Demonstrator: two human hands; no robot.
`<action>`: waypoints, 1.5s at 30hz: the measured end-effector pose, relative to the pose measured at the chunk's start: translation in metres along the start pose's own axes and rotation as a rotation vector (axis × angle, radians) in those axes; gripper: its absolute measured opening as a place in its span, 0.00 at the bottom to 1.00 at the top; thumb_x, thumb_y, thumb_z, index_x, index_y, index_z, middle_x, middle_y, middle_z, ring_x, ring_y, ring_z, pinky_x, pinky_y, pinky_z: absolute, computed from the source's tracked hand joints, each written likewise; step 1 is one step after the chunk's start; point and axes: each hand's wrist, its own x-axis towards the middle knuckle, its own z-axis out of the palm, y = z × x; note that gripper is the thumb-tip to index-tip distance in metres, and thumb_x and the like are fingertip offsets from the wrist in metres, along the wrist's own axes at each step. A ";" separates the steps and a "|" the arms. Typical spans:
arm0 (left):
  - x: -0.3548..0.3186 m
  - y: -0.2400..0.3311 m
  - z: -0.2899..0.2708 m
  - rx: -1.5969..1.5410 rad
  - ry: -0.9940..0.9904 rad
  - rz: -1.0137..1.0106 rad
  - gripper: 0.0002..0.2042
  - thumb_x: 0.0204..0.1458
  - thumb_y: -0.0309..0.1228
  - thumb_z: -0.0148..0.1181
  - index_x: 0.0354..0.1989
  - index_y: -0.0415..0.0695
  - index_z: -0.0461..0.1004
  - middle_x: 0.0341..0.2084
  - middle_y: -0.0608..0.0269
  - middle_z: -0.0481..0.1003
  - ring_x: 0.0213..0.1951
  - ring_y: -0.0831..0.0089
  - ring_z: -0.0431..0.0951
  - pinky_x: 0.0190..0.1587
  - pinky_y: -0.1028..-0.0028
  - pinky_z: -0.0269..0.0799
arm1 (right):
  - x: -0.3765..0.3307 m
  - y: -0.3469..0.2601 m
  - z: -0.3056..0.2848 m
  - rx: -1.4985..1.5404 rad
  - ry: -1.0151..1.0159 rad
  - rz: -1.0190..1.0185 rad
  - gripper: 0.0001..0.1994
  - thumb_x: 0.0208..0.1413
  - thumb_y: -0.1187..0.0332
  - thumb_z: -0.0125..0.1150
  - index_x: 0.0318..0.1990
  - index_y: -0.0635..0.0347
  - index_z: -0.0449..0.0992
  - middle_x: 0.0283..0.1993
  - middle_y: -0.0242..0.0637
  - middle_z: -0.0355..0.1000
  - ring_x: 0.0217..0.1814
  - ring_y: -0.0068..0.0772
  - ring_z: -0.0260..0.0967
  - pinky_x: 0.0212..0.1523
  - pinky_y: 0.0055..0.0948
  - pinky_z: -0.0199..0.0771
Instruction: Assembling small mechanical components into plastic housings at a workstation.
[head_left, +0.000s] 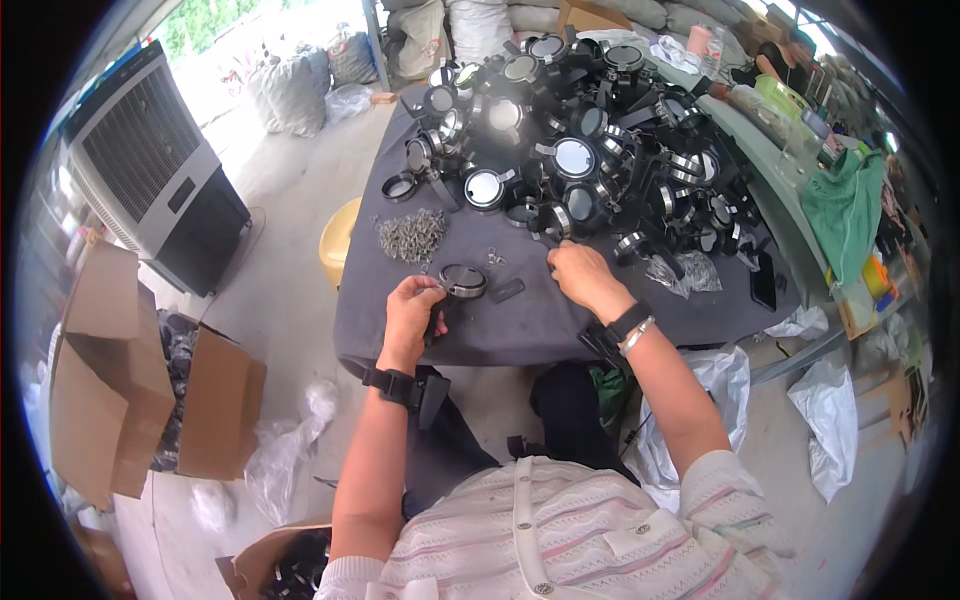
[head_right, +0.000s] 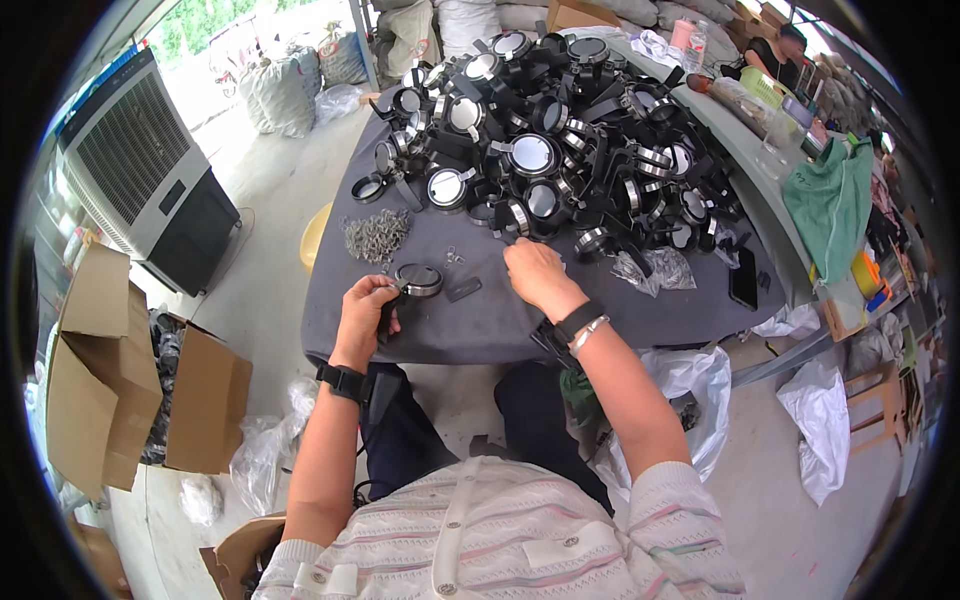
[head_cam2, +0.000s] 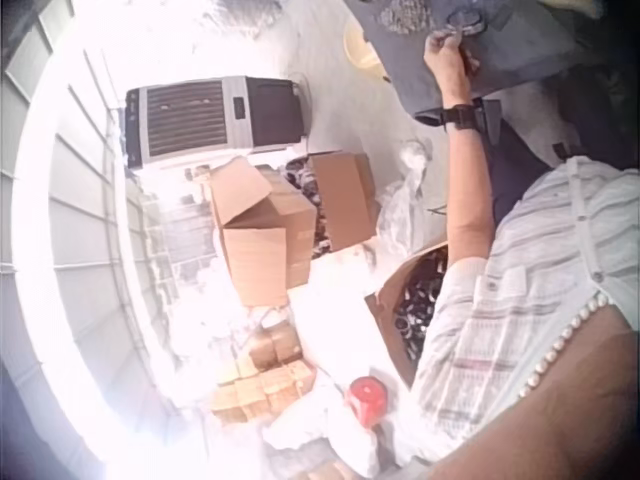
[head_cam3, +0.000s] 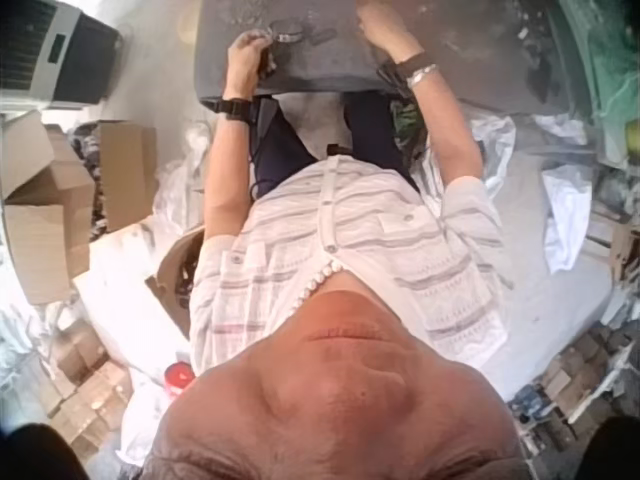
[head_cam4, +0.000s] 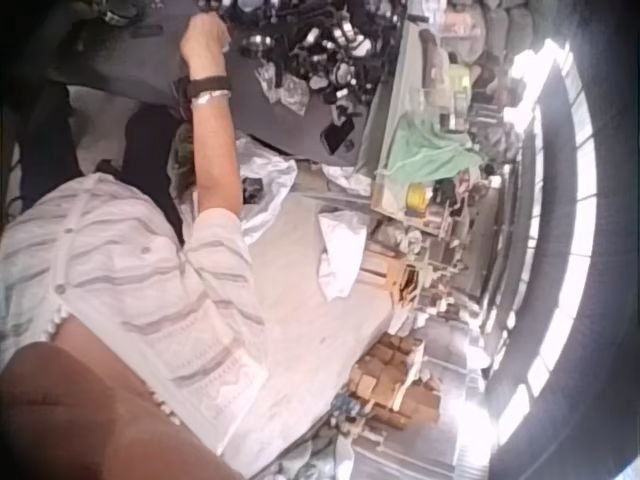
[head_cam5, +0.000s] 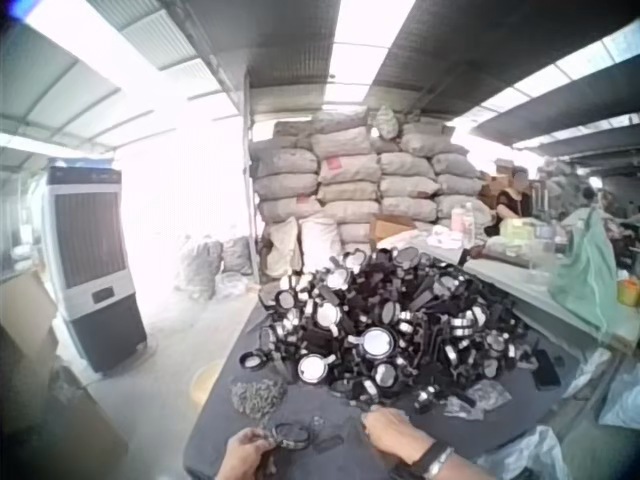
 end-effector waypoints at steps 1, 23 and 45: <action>0.001 -0.001 0.001 -0.009 -0.014 0.013 0.06 0.50 0.23 0.56 0.36 0.39 0.70 0.16 0.64 0.70 0.11 0.74 0.69 0.13 0.77 0.65 | -0.004 0.006 0.002 0.023 0.000 -0.051 0.07 0.47 0.71 0.62 0.33 0.64 0.77 0.38 0.47 0.72 0.40 0.51 0.73 0.42 0.42 0.73; 0.013 -0.009 -0.010 -0.160 -0.152 0.000 0.03 0.47 0.18 0.56 0.25 0.39 0.69 0.20 0.60 0.73 0.11 0.76 0.66 0.09 0.78 0.58 | -0.002 -0.062 -0.024 0.526 -0.236 -0.220 0.06 0.47 0.76 0.61 0.33 0.64 0.73 0.29 0.42 0.73 0.33 0.42 0.72 0.34 0.35 0.71; 0.012 -0.036 -0.006 0.271 -0.117 0.600 0.08 0.45 0.26 0.62 0.32 0.39 0.70 0.17 0.65 0.70 0.19 0.77 0.69 0.21 0.75 0.64 | 0.025 -0.097 0.007 0.775 0.121 -0.370 0.06 0.46 0.72 0.63 0.31 0.63 0.75 0.27 0.39 0.73 0.28 0.38 0.73 0.28 0.30 0.70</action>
